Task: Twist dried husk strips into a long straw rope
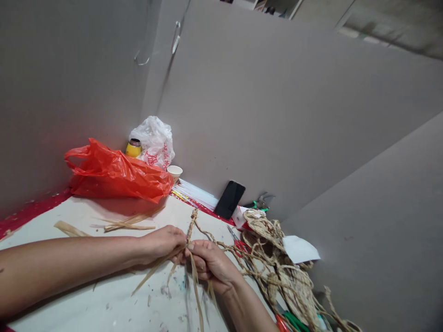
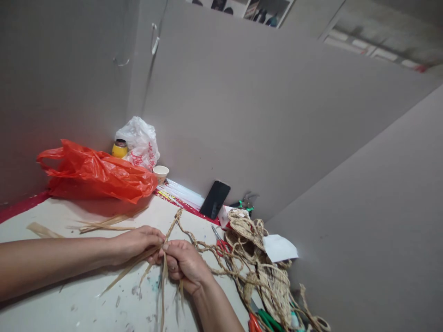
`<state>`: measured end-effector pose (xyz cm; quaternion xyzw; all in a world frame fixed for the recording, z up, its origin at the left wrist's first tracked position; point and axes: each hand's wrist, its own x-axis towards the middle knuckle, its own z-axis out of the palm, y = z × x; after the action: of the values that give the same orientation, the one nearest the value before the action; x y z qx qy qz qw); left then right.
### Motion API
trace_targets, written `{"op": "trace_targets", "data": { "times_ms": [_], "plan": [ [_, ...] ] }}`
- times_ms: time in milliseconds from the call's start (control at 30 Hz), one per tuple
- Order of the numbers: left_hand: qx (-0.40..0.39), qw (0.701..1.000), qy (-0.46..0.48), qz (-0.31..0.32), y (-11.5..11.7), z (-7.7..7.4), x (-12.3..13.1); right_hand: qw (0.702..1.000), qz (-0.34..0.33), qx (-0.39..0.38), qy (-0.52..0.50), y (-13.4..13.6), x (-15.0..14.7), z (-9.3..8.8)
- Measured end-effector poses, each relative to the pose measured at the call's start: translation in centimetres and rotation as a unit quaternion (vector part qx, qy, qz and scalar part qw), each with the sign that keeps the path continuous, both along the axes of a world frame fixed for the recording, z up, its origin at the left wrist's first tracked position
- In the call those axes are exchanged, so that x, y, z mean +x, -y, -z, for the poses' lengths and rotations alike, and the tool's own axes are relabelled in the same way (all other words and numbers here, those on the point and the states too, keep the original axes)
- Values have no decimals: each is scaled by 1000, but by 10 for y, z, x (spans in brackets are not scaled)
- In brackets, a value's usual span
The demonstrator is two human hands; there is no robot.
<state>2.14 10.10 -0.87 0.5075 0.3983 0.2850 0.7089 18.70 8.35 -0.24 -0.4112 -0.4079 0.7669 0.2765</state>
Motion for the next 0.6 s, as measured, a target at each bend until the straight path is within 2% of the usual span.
{"op": "trace_targets", "data": {
  "times_ms": [67,133,333,500,600],
  "plan": [
    [-43,997,17,57,4,2,0,1000,-10,4,2,-1,2,2],
    [-55,996,7,68,6,2,-1,1000,-16,7,9,-3,3,2],
    [63,994,-72,59,1,-4,-4,995,-47,42,71,-4,9,-2],
    [101,980,-153,73,2,-12,-6,986,-73,82,122,-4,12,-4],
    [118,973,-181,86,0,-8,-8,981,-86,96,144,-4,13,-3]
  ]
}}
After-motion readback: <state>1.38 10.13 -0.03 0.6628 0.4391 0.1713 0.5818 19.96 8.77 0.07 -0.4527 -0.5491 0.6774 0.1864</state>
